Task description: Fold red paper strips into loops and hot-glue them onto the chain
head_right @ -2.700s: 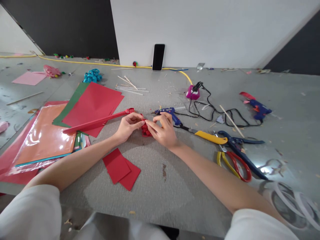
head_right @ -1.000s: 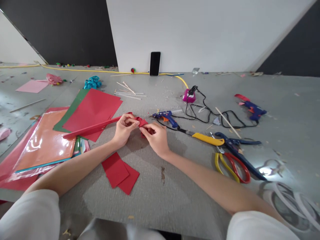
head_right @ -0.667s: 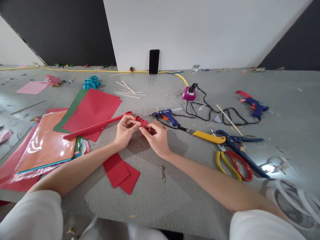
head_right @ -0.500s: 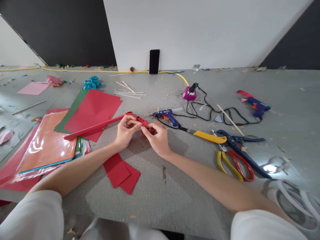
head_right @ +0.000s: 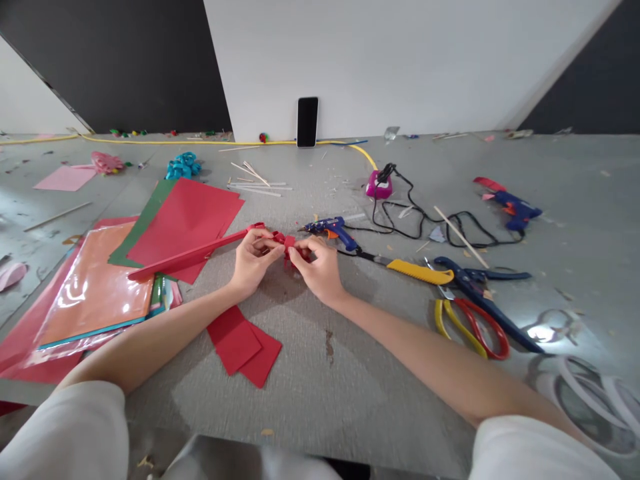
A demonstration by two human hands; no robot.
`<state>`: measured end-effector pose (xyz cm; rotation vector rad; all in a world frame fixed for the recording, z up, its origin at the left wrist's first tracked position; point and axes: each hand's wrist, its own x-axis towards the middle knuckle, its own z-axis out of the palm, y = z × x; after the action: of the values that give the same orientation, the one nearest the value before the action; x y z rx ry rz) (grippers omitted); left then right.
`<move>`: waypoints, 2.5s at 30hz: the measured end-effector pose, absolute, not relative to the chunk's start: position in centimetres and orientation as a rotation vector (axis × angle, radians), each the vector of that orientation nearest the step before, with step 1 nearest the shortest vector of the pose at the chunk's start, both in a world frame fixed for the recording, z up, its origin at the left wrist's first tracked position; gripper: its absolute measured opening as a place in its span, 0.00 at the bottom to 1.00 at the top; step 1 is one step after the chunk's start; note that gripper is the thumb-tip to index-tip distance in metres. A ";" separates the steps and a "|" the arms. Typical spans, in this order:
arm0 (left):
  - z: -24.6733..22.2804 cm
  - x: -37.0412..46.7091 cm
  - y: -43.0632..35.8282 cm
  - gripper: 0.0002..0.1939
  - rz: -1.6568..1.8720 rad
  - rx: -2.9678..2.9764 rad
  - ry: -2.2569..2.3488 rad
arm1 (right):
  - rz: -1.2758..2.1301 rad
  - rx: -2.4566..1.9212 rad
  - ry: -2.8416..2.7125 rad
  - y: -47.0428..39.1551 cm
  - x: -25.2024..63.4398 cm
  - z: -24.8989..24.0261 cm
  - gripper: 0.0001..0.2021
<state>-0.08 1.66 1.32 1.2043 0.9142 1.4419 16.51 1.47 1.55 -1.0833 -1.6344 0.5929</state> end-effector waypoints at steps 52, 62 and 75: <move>0.7 -0.3 1.2 0.14 1.486 1.488 1.170 | 0.366 -1.176 -1.833 2.1 16.8 0.3 0.10; 0.9 -0.4 1.2 0.04 1.508 1.736 1.258 | 0.354 -1.155 -1.815 2.1 16.8 0.5 0.11; 1.2 -0.2 1.1 0.08 1.356 1.827 1.284 | 0.422 -1.076 -1.809 2.1 16.9 0.9 0.09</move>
<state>-0.24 1.12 1.25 1.8269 1.2844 1.3561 16.93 2.10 0.89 -1.0764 -1.8087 0.4218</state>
